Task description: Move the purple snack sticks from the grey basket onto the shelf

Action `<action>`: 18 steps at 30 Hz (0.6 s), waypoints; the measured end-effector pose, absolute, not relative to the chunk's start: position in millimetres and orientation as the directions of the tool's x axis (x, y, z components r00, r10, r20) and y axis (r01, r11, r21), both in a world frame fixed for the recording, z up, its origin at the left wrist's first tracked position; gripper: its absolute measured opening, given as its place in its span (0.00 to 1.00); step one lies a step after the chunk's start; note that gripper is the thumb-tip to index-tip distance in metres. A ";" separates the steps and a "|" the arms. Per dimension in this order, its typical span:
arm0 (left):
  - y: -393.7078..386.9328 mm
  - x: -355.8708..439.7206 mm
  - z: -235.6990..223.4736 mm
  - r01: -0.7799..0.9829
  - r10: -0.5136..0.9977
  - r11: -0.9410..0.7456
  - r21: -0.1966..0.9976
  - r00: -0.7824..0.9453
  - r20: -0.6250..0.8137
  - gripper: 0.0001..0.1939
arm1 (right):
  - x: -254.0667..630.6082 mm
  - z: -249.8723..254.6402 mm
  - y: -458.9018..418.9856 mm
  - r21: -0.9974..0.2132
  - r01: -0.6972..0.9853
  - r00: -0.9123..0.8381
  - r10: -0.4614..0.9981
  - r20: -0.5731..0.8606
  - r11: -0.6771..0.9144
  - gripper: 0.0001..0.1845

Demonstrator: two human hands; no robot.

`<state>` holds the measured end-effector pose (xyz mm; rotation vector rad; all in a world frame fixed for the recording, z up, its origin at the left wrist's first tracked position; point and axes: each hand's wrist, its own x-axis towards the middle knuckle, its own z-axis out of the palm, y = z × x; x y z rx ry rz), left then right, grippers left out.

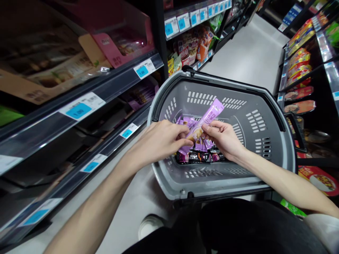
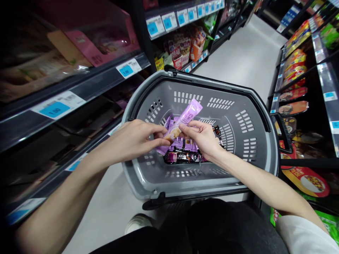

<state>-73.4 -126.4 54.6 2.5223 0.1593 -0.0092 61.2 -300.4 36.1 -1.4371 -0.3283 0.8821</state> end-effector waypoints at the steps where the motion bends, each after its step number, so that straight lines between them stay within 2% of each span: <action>1: -126.6 -73.6 54.9 0.121 0.108 -0.806 0.579 0.993 -0.056 0.14 | 61.4 35.7 -300.9 -0.948 -0.298 0.670 0.682 -0.293 -0.113 0.12; 8: -126.4 -74.0 56.9 0.078 0.034 -0.795 0.602 0.996 -0.084 0.07 | 60.0 34.5 -306.1 -0.990 -0.039 0.718 0.686 -0.120 -0.133 0.14; 12: -127.1 -73.8 59.3 0.097 0.023 -0.793 0.602 0.991 -0.130 0.04 | 59.4 37.1 -304.9 -0.988 -0.008 0.713 0.692 -0.116 -0.157 0.16; 15: -128.5 -74.8 59.7 0.127 0.055 -0.793 0.596 0.989 -0.137 0.05 | 61.2 40.3 -303.1 -0.982 -0.034 0.631 0.758 -0.166 -0.187 0.17; 18: -129.9 -76.1 58.4 0.154 0.106 -0.778 0.610 0.988 -0.113 0.05 | 62.8 41.7 -302.0 -0.968 0.007 0.440 0.870 -0.223 -0.252 0.19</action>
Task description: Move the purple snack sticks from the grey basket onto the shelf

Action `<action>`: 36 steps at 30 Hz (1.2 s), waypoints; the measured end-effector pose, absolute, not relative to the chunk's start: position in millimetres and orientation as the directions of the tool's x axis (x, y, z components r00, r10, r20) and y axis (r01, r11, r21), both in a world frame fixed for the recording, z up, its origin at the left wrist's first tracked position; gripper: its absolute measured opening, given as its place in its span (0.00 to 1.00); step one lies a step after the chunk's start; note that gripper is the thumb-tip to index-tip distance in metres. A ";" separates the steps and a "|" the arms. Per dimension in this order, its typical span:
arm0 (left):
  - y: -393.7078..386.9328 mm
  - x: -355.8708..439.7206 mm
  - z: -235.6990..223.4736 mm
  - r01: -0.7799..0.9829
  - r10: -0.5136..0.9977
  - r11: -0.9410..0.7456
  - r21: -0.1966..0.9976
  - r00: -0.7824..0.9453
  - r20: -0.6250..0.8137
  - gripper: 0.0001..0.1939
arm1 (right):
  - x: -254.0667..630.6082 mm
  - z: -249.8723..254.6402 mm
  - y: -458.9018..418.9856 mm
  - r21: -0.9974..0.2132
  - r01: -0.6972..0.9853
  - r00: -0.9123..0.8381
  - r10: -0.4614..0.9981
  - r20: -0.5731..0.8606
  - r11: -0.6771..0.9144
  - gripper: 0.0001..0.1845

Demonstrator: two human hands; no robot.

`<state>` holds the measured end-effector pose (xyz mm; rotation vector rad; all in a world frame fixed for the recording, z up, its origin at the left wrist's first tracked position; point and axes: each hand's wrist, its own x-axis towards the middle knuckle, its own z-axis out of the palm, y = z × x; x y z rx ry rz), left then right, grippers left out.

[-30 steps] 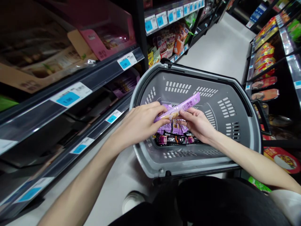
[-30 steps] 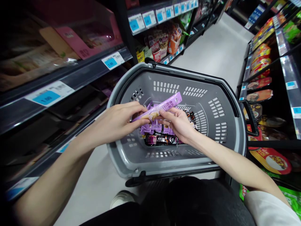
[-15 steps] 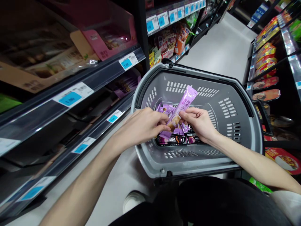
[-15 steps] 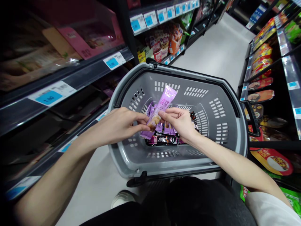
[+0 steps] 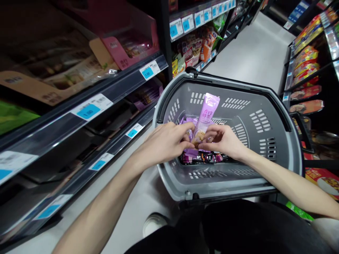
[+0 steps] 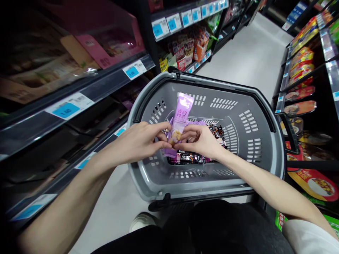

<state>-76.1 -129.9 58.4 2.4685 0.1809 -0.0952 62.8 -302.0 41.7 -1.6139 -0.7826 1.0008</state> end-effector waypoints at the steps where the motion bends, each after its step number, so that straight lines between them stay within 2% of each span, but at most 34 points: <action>1: -130.1 -76.4 57.6 0.160 0.120 -0.773 0.614 0.987 -0.106 0.07 | 62.8 41.4 -301.9 -0.963 0.027 0.393 0.888 -0.238 -0.270 0.18; 4: -129.8 -76.8 55.0 0.163 0.130 -0.763 0.625 0.987 -0.099 0.12 | 61.4 38.8 -301.8 -0.951 0.015 0.370 0.885 -0.282 -0.310 0.16; 10: -127.2 -75.3 52.8 0.132 0.087 -0.759 0.637 0.991 -0.102 0.22 | 59.5 38.3 -302.2 -0.932 -0.064 0.414 0.840 -0.351 -0.358 0.19; 18: -129.8 -75.6 59.2 0.152 0.087 -0.844 0.515 0.985 -0.147 0.10 | 65.4 47.1 -303.9 -0.933 0.043 0.447 0.842 -0.302 -0.358 0.14; 31: -130.6 -74.1 63.9 0.176 0.065 -0.752 0.635 0.979 -0.195 0.08 | 63.5 50.2 -305.6 -0.884 0.358 0.411 0.901 -0.140 -0.301 0.06; 36: -131.2 -73.3 65.2 0.190 0.095 -0.772 0.607 0.978 -0.186 0.08 | 62.0 54.2 -303.9 -0.899 0.332 0.385 0.911 -0.146 -0.284 0.13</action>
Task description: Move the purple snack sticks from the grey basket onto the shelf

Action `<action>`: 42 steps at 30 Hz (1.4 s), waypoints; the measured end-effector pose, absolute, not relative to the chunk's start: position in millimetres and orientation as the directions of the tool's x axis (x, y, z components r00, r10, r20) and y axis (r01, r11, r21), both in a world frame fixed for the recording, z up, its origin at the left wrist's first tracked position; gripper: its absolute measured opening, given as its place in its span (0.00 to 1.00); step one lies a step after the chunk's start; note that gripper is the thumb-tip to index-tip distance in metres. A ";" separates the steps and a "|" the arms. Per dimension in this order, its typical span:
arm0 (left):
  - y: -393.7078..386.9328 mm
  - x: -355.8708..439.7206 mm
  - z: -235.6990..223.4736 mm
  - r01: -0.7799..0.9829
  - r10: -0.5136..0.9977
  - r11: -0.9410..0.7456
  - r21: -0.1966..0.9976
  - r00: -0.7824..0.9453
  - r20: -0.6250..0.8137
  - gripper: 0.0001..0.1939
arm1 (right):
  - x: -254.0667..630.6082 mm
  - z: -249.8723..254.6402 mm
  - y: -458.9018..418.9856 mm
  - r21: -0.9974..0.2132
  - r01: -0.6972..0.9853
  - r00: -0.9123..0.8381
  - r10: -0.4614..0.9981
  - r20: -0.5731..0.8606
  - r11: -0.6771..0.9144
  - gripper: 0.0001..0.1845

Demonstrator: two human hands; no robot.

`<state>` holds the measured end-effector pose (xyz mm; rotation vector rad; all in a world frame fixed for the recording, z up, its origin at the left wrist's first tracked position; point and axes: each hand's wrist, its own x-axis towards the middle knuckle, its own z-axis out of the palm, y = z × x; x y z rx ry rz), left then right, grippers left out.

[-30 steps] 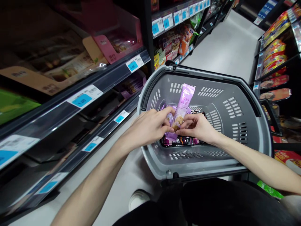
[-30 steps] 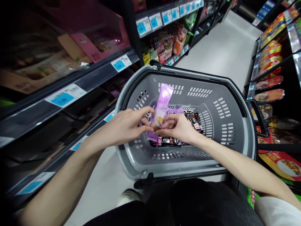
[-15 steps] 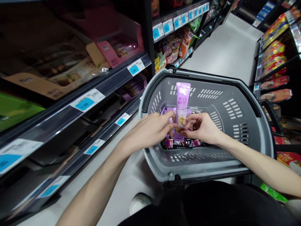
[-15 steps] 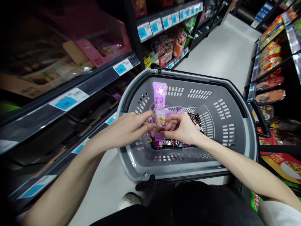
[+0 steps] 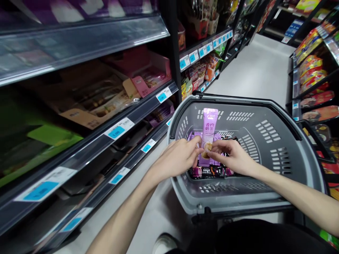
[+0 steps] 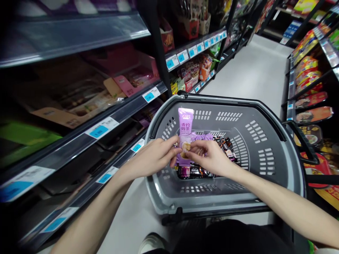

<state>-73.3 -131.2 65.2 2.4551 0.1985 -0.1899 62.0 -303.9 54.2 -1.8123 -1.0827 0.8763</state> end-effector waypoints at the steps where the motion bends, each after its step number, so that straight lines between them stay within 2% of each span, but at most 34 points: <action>1: -131.1 -73.3 65.0 0.194 0.104 -0.775 0.601 0.978 -0.181 0.07 | 61.9 55.4 -303.7 -0.904 0.322 0.383 0.912 -0.146 -0.280 0.14; 4: -130.7 -73.7 63.3 0.197 0.130 -0.793 0.576 0.979 -0.156 0.07 | 63.1 58.5 -303.7 -0.901 0.346 0.373 0.919 -0.126 -0.263 0.14; 8: -129.6 -73.2 59.9 0.147 0.120 -0.823 0.548 0.989 -0.085 0.09 | 67.3 61.0 -303.9 -0.854 0.457 0.351 0.933 -0.082 -0.247 0.14; 13: -129.4 -71.5 58.7 0.106 0.114 -0.838 0.536 0.993 -0.018 0.12 | 71.5 59.9 -303.8 -0.822 0.510 0.326 0.941 -0.087 -0.253 0.17; 17: -129.1 -71.2 57.9 0.063 0.081 -0.837 0.544 0.997 0.011 0.18 | 73.2 56.0 -305.6 -0.795 0.563 0.315 0.948 -0.048 -0.227 0.18; 19: -128.2 -71.0 55.9 0.015 0.063 -0.816 0.578 0.996 0.064 0.19 | 73.7 54.4 -306.4 -0.792 0.581 0.305 0.952 -0.004 -0.189 0.18; 24: -125.7 -70.9 47.7 -0.141 0.040 -0.754 0.642 0.965 0.259 0.12 | 71.7 55.6 -304.6 -0.790 0.594 0.337 0.939 0.072 -0.153 0.20; 28: -127.3 -71.3 42.1 -0.220 0.086 -0.718 0.660 0.913 0.398 0.12 | 68.0 57.2 -301.6 -0.798 0.595 0.324 0.938 0.122 -0.102 0.19; 31: -130.3 -71.4 40.8 -0.210 0.171 -0.698 0.684 0.879 0.444 0.11 | 68.7 54.5 -300.9 -0.842 0.532 0.352 0.928 0.123 -0.091 0.18; 33: -129.9 -72.9 41.7 -0.185 0.284 -0.662 0.726 0.834 0.472 0.11 | 72.3 52.0 -301.5 -0.869 0.475 0.419 0.904 0.088 -0.135 0.19; 37: -115.2 -91.4 47.2 -0.267 0.586 -0.438 0.858 0.639 0.498 0.12 | 83.9 52.1 -305.1 -0.886 0.417 0.492 0.870 0.034 -0.202 0.20; 40: -98.3 -126.9 50.5 -0.331 0.749 -0.322 0.887 0.484 0.453 0.15 | 89.3 56.8 -308.7 -0.902 0.388 0.505 0.863 0.034 -0.191 0.20; 42: -92.8 -158.4 48.2 -0.304 0.816 -0.210 0.929 0.469 0.338 0.17 | 89.4 59.8 -310.6 -0.916 0.358 0.498 0.867 0.023 -0.182 0.19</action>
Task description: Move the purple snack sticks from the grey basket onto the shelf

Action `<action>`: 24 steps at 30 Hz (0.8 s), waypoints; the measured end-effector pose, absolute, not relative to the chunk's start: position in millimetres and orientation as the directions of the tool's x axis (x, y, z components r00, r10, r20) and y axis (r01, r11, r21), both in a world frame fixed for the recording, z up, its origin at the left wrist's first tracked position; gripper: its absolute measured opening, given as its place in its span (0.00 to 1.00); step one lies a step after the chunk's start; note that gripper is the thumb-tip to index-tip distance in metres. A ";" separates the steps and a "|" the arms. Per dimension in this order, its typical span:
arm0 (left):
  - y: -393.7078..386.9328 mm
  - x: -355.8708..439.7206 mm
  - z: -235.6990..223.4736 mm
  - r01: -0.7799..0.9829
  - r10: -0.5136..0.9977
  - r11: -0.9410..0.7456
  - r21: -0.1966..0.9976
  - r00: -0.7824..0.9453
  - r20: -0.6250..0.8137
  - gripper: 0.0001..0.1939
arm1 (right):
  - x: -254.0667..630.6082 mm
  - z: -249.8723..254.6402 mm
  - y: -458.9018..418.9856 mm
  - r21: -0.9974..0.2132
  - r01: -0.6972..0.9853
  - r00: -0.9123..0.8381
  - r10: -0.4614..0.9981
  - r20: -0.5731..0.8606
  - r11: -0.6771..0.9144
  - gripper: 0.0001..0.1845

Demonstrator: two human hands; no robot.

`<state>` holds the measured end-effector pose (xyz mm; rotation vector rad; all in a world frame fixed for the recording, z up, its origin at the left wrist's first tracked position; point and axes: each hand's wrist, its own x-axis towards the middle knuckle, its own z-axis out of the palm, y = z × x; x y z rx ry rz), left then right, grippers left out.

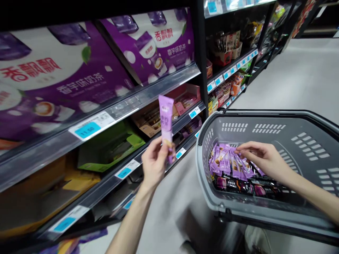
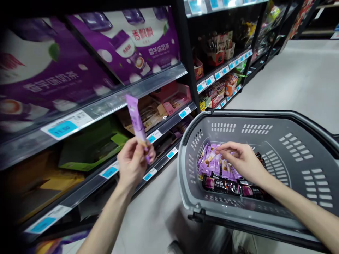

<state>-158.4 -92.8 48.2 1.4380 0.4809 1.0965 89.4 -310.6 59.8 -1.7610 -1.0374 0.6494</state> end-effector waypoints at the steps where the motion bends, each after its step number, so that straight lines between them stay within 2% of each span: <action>1: -93.1 -175.0 44.5 -0.270 0.840 -0.122 0.955 0.485 0.244 0.18 | 88.7 60.8 -311.2 -0.923 0.342 0.487 0.873 0.015 -0.175 0.18; 4: -104.8 -221.6 19.3 -0.164 0.897 0.165 0.973 0.434 -0.079 0.20 | 86.2 60.7 -312.2 -0.946 0.286 0.447 0.894 -0.011 -0.155 0.17; 6: -117.6 -246.5 -9.6 -0.081 0.882 0.307 0.948 0.400 -0.251 0.21 | 86.2 58.5 -312.7 -0.956 0.250 0.434 0.900 -0.031 -0.153 0.16; 10: -139.4 -274.4 -79.8 0.217 0.704 0.539 0.814 0.414 -0.576 0.24 | 89.8 52.3 -313.0 -0.965 0.200 0.433 0.899 -0.066 -0.167 0.18; 12: -143.0 -275.8 -108.5 0.327 0.628 0.583 0.744 0.399 -0.668 0.26 | 91.9 49.8 -312.6 -0.968 0.175 0.431 0.898 -0.089 -0.180 0.19; 14: -139.2 -269.3 -127.2 0.383 0.613 0.571 0.727 0.390 -0.687 0.29 | 93.3 48.4 -311.8 -0.970 0.149 0.434 0.894 -0.111 -0.192 0.19; 16: -127.7 -256.7 -135.6 0.390 0.649 0.522 0.759 0.395 -0.650 0.32 | 94.0 48.4 -310.9 -0.972 0.122 0.439 0.889 -0.128 -0.200 0.19; 21: -74.8 -210.8 -132.2 0.265 0.763 0.315 0.911 0.500 -0.410 0.36 | 95.6 51.8 -309.1 -0.968 0.069 0.457 0.870 -0.183 -0.240 0.22; 24: -38.8 -180.6 -128.8 0.245 0.810 0.165 0.955 0.520 -0.273 0.36 | 98.1 51.7 -309.2 -0.970 0.076 0.447 0.877 -0.176 -0.233 0.21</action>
